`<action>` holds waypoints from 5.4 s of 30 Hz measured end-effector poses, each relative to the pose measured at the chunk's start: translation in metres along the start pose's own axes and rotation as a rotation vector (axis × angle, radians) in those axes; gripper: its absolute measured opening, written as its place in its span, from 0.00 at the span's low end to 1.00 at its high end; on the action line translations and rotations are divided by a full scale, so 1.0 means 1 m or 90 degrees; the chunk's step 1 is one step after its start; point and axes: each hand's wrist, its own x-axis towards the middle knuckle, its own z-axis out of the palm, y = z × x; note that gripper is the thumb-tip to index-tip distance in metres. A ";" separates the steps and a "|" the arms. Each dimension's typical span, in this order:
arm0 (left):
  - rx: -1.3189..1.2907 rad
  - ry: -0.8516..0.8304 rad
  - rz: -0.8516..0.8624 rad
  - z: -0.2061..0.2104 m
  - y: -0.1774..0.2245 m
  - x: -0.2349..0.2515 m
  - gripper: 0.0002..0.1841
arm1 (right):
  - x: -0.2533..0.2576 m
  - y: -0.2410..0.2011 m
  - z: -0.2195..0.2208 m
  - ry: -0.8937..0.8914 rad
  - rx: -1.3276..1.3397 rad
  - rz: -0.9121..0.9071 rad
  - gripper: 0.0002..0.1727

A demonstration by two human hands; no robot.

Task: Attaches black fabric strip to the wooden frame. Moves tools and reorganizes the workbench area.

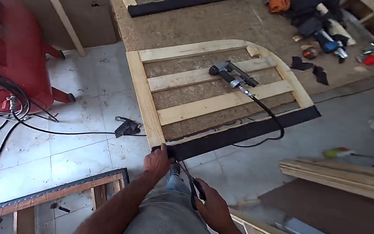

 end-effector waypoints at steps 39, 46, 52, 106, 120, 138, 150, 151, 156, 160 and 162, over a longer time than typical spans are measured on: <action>-0.337 0.249 -0.043 0.012 -0.043 -0.023 0.07 | 0.037 -0.124 0.071 0.014 -0.158 0.020 0.27; -0.360 0.253 -0.047 0.017 -0.044 -0.022 0.05 | 0.048 -0.131 0.068 -0.007 -0.162 0.038 0.30; -0.363 0.241 -0.032 0.020 -0.047 -0.022 0.06 | 0.048 -0.136 0.065 -0.003 -0.147 0.021 0.26; -0.481 0.206 0.081 -0.178 0.073 0.091 0.64 | 0.214 0.080 -0.232 -0.070 -0.149 -0.269 0.32; -0.156 0.159 -0.045 -0.001 -0.033 0.030 0.12 | 0.236 -0.010 -0.133 -0.122 -0.402 -0.559 0.31; 0.006 0.085 0.090 -0.025 -0.045 0.042 0.10 | 0.234 -0.044 -0.087 -0.113 -0.417 -0.641 0.22; 0.007 0.123 0.096 -0.018 -0.045 0.043 0.10 | 0.236 -0.035 -0.079 -0.031 -0.453 -0.700 0.20; 0.008 0.125 0.095 -0.018 -0.045 0.042 0.10 | 0.236 -0.034 -0.079 -0.024 -0.451 -0.711 0.19; -0.023 0.119 0.063 -0.017 -0.045 0.043 0.10 | 0.237 -0.030 -0.079 -0.014 -0.447 -0.719 0.19; -0.023 0.114 0.042 -0.016 -0.045 0.041 0.10 | 0.229 -0.043 -0.080 -0.102 -0.481 -0.640 0.24; -0.023 0.112 0.040 -0.016 -0.044 0.041 0.09 | 0.227 -0.048 -0.077 -0.124 -0.484 -0.628 0.24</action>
